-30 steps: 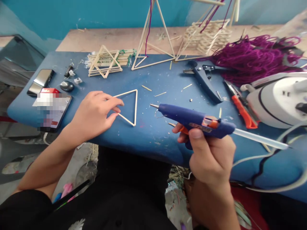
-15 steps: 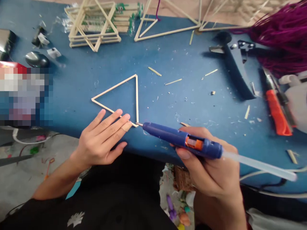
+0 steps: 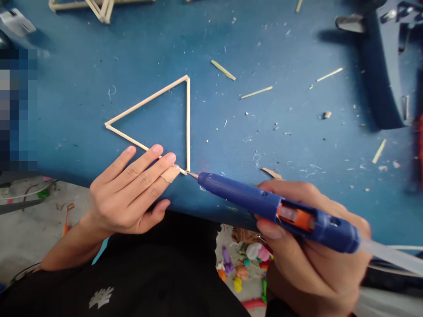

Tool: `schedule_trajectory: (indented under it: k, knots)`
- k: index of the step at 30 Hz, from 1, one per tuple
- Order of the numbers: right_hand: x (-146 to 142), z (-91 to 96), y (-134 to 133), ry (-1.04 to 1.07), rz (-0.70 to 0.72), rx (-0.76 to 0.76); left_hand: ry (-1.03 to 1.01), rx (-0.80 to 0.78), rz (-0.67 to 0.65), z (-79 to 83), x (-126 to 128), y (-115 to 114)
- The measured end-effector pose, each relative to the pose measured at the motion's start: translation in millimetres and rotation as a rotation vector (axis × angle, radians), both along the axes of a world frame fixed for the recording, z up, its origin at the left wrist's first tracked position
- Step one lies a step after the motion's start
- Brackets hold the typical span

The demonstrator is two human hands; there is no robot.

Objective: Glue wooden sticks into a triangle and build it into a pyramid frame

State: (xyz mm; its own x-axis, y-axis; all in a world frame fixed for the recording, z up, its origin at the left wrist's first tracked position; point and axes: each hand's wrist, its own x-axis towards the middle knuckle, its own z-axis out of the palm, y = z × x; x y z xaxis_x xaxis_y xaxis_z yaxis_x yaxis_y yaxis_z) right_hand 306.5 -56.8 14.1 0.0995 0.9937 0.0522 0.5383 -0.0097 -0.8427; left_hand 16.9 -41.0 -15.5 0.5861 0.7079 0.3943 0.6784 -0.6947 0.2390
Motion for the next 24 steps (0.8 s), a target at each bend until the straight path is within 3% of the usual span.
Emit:
schedule_trajectory:
  k: [4,12,19,24]
  knots:
    - [-5,1.1,4,-0.016,-0.035,0.060,-0.004,-0.030,0.001,-0.3,-1,0]
    - [-25,4.0,4,0.028,-0.160,0.008,0.004,-0.017,-0.006,0.4,0,1]
    - [0,-18.1,10,0.016,-0.051,0.240,-0.009,0.042,0.000,-1.8,1,1]
    - [12,-23.0,8,-0.034,0.026,0.327,0.051,0.096,-0.003,-0.3,1,2]
